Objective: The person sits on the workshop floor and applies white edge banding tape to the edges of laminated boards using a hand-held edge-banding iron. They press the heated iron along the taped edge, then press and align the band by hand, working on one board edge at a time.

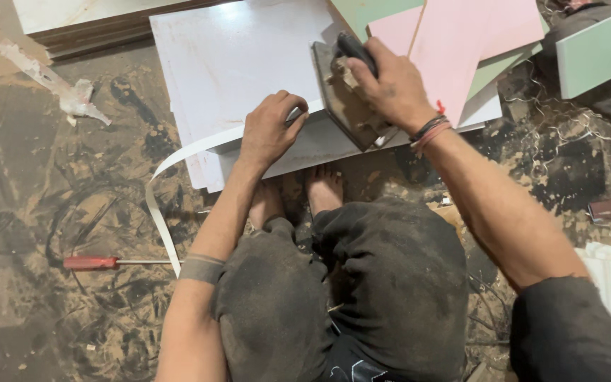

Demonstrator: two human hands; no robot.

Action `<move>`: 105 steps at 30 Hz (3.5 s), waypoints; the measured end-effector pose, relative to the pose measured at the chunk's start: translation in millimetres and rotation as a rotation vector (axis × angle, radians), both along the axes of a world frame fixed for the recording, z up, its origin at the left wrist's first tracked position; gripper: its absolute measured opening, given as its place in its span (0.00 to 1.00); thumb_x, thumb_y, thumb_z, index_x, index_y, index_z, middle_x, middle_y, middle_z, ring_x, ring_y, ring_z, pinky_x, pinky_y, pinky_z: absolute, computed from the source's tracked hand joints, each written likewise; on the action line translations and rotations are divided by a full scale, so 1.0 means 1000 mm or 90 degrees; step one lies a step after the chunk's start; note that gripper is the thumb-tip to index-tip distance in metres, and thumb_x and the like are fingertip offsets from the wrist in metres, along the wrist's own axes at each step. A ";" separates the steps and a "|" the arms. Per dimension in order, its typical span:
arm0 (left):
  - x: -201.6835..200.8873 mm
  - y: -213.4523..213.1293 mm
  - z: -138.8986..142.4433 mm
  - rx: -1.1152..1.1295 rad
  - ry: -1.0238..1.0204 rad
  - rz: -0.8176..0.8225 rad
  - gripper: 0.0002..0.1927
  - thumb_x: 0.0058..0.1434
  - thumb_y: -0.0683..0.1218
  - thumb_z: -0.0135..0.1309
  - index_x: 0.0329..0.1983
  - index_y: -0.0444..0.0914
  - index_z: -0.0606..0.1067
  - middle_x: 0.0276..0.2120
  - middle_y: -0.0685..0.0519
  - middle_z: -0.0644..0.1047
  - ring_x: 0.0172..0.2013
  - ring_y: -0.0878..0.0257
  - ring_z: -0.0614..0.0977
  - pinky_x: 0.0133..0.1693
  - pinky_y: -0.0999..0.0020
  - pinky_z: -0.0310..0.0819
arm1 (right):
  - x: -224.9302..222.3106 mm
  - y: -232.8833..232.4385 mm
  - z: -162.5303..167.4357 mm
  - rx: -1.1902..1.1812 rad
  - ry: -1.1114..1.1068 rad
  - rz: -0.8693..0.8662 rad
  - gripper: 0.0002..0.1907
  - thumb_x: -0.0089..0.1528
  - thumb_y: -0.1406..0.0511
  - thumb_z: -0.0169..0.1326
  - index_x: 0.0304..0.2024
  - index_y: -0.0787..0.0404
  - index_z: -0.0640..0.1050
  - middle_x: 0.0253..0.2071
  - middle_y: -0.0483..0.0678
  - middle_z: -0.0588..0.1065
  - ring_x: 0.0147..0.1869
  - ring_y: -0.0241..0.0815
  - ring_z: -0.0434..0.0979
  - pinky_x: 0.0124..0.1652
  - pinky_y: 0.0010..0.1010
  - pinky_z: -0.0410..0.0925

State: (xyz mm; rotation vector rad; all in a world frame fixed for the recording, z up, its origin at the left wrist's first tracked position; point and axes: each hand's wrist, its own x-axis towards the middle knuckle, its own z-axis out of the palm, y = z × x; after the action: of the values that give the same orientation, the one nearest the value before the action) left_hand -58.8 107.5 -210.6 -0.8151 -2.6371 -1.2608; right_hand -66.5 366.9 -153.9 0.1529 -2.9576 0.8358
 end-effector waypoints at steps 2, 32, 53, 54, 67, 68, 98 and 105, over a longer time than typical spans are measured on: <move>0.004 -0.014 0.005 -0.066 0.046 0.010 0.04 0.64 0.45 0.59 0.40 0.41 0.78 0.37 0.52 0.78 0.41 0.52 0.80 0.42 0.56 0.74 | -0.002 -0.015 0.002 0.005 0.014 0.015 0.21 0.73 0.50 0.51 0.48 0.62 0.73 0.30 0.60 0.77 0.37 0.66 0.78 0.37 0.53 0.67; 0.026 -0.104 0.020 -0.120 0.057 0.054 0.05 0.64 0.42 0.57 0.43 0.40 0.81 0.43 0.53 0.83 0.45 0.52 0.83 0.44 0.58 0.77 | -0.007 0.006 0.012 -0.065 -0.033 -0.002 0.23 0.73 0.49 0.49 0.53 0.63 0.75 0.37 0.60 0.78 0.40 0.60 0.81 0.40 0.46 0.71; 0.030 -0.115 0.026 -0.185 0.063 0.065 0.06 0.65 0.46 0.60 0.38 0.40 0.78 0.37 0.52 0.81 0.41 0.52 0.82 0.41 0.56 0.74 | -0.003 0.044 0.013 0.016 0.040 -0.005 0.20 0.75 0.50 0.49 0.50 0.61 0.75 0.36 0.58 0.79 0.39 0.60 0.79 0.38 0.48 0.69; 0.030 -0.115 0.026 -0.160 0.060 0.067 0.06 0.65 0.46 0.60 0.38 0.39 0.78 0.37 0.51 0.81 0.41 0.51 0.82 0.41 0.56 0.74 | -0.004 0.056 0.012 0.011 0.008 -0.037 0.20 0.75 0.51 0.50 0.49 0.61 0.74 0.34 0.58 0.78 0.38 0.60 0.79 0.37 0.48 0.68; 0.025 -0.119 0.010 -0.076 -0.013 0.068 0.08 0.65 0.46 0.60 0.42 0.38 0.75 0.38 0.48 0.82 0.42 0.47 0.83 0.42 0.53 0.76 | -0.006 -0.017 0.013 -0.095 0.012 0.047 0.22 0.72 0.53 0.48 0.53 0.65 0.71 0.33 0.61 0.76 0.37 0.63 0.78 0.37 0.50 0.68; 0.024 -0.119 0.010 -0.072 -0.018 0.073 0.08 0.65 0.46 0.60 0.42 0.39 0.75 0.38 0.48 0.82 0.43 0.47 0.83 0.42 0.53 0.76 | -0.006 -0.034 0.012 -0.107 0.043 0.084 0.23 0.71 0.53 0.48 0.57 0.65 0.70 0.35 0.61 0.77 0.38 0.64 0.78 0.37 0.50 0.68; 0.022 -0.149 -0.033 0.038 -0.258 0.239 0.13 0.64 0.54 0.57 0.41 0.39 0.77 0.34 0.47 0.82 0.36 0.50 0.82 0.39 0.57 0.74 | -0.004 -0.194 0.009 -0.123 -0.081 0.072 0.21 0.71 0.51 0.50 0.42 0.65 0.73 0.24 0.59 0.75 0.32 0.63 0.78 0.33 0.50 0.67; 0.027 -0.150 -0.038 0.026 -0.229 0.256 0.13 0.66 0.53 0.56 0.42 0.39 0.77 0.37 0.46 0.82 0.41 0.46 0.82 0.41 0.53 0.73 | -0.001 -0.203 0.012 -0.140 -0.108 0.073 0.21 0.70 0.51 0.49 0.43 0.64 0.73 0.23 0.57 0.76 0.29 0.59 0.79 0.31 0.47 0.67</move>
State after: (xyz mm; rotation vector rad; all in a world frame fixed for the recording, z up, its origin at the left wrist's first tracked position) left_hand -32.2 -42.2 -248.3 -0.0360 -2.8248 -1.4418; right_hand -67.8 163.9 -141.7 0.2528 -3.0051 1.2410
